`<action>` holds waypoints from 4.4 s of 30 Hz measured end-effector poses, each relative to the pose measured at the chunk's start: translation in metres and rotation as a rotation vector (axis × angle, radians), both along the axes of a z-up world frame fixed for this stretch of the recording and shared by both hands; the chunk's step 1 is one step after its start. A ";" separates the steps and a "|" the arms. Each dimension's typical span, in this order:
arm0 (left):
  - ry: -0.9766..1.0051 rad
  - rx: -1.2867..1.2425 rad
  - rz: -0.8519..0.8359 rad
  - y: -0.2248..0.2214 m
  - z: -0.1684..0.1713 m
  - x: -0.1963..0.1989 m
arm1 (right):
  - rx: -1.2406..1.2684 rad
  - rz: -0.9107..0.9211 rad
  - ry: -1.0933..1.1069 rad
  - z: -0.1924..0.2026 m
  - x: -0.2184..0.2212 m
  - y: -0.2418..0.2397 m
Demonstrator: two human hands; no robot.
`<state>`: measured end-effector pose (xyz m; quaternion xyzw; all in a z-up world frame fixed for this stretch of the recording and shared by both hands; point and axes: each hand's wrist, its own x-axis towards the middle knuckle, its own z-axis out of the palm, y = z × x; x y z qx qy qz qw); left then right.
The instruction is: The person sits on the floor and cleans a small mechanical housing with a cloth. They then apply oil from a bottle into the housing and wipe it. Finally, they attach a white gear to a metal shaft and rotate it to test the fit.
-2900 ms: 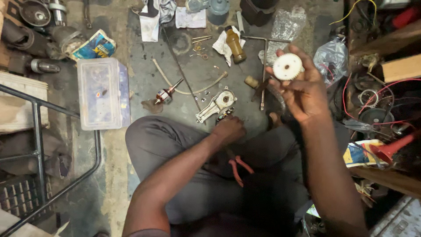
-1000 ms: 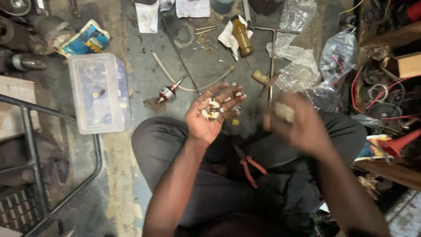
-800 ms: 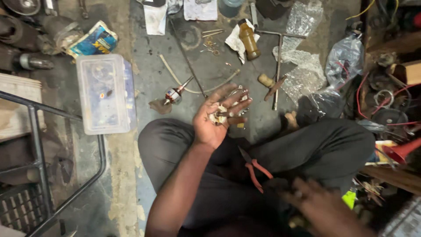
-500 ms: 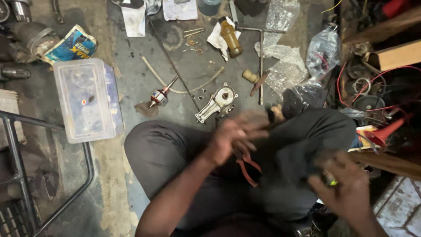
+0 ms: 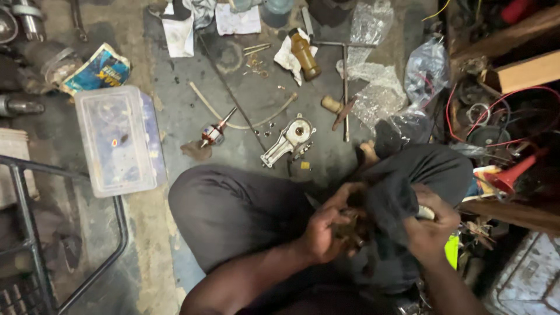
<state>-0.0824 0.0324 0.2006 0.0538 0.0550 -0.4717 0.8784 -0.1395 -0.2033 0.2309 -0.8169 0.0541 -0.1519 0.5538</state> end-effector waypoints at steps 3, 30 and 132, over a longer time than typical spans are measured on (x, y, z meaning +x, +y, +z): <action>-0.079 -0.117 0.075 0.002 -0.002 -0.003 | 0.015 -0.115 0.104 -0.017 -0.008 -0.006; -0.110 0.206 0.653 0.054 -0.039 0.116 | -0.505 1.124 0.316 0.077 0.028 -0.048; 0.053 0.710 0.730 0.053 -0.074 0.159 | -0.614 0.726 -0.049 -0.186 0.390 0.125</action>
